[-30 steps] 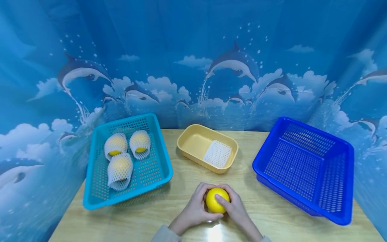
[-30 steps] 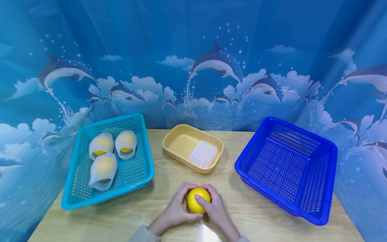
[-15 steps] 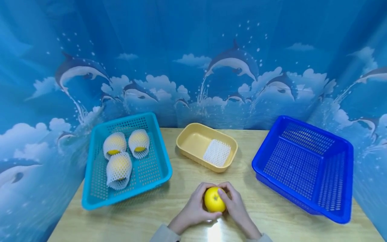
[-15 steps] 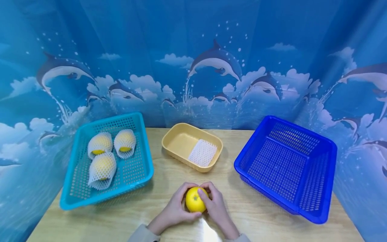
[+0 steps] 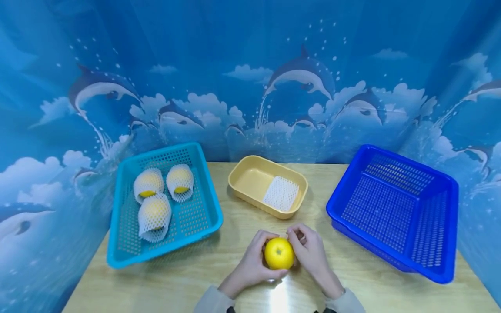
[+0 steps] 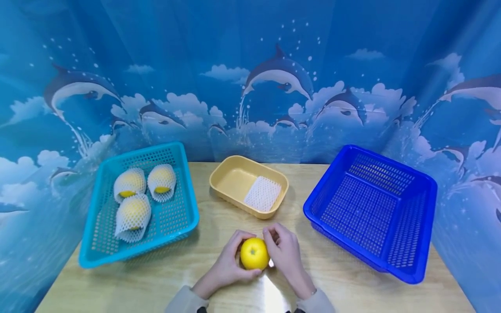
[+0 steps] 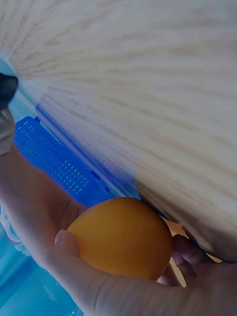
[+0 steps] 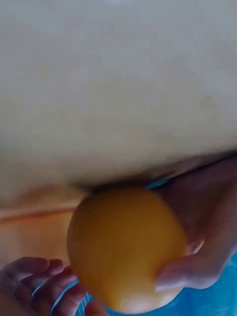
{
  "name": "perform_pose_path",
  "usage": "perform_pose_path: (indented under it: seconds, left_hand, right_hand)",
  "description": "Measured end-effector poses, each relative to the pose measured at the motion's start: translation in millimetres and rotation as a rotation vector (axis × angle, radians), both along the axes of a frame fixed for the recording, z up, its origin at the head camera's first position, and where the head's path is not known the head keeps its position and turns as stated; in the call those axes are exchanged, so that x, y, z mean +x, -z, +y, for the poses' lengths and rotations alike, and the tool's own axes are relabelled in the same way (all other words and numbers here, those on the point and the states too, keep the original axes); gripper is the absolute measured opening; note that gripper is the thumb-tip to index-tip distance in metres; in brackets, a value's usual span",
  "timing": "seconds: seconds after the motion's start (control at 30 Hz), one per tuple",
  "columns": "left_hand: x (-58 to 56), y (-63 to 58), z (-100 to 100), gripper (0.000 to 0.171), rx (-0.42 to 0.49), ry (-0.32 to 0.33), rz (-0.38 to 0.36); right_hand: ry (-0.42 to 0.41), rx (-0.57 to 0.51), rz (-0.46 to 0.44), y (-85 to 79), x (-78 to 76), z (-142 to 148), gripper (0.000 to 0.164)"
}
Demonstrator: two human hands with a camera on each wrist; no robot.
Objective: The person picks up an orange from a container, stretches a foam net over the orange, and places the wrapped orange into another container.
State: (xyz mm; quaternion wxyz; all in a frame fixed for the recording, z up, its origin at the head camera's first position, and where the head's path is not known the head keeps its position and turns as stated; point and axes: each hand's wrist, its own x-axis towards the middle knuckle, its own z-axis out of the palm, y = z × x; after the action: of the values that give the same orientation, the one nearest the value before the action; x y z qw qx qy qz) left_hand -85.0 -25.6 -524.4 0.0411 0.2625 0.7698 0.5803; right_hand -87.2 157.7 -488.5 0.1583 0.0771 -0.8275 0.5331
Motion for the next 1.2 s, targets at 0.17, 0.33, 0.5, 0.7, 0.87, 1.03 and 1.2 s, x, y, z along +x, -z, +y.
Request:
perform_pose_path:
  seconds: [0.17,0.33,0.5,0.7,0.87,1.03,1.2]
  left_hand:
    - [-2.3,0.4,-1,0.072,0.003,-0.003,0.046]
    - [-3.5,1.0,0,0.071,0.02,0.004,0.058]
    - [-3.1,0.1,1,0.071,0.023,0.0,0.046]
    - [-2.2,0.0,1,0.07,0.006,-0.006,0.016]
    - [-1.5,0.1,1,0.069,0.02,-0.002,0.009]
    - [0.5,-0.7,0,0.07,0.008,-0.015,-0.013]
    - [1.4,-1.5,1,0.07,-0.003,-0.021,-0.04]
  right_hand:
    - [0.006,0.184,0.139,-24.5,-16.5,3,0.008]
    - [0.023,0.301,0.176,-46.5,-42.4,6,0.005]
    - [0.02,0.429,0.149,-63.0,-68.9,8,0.009]
    - [-0.008,0.669,0.027,-76.8,-94.2,4,0.024]
    - [-0.058,0.848,-0.056,-76.1,-113.1,-1,0.033]
    - [-0.109,0.943,-0.213,-71.4,-122.2,-8,0.036]
    - [-0.172,0.975,-0.32,-66.1,-126.4,-11,0.044]
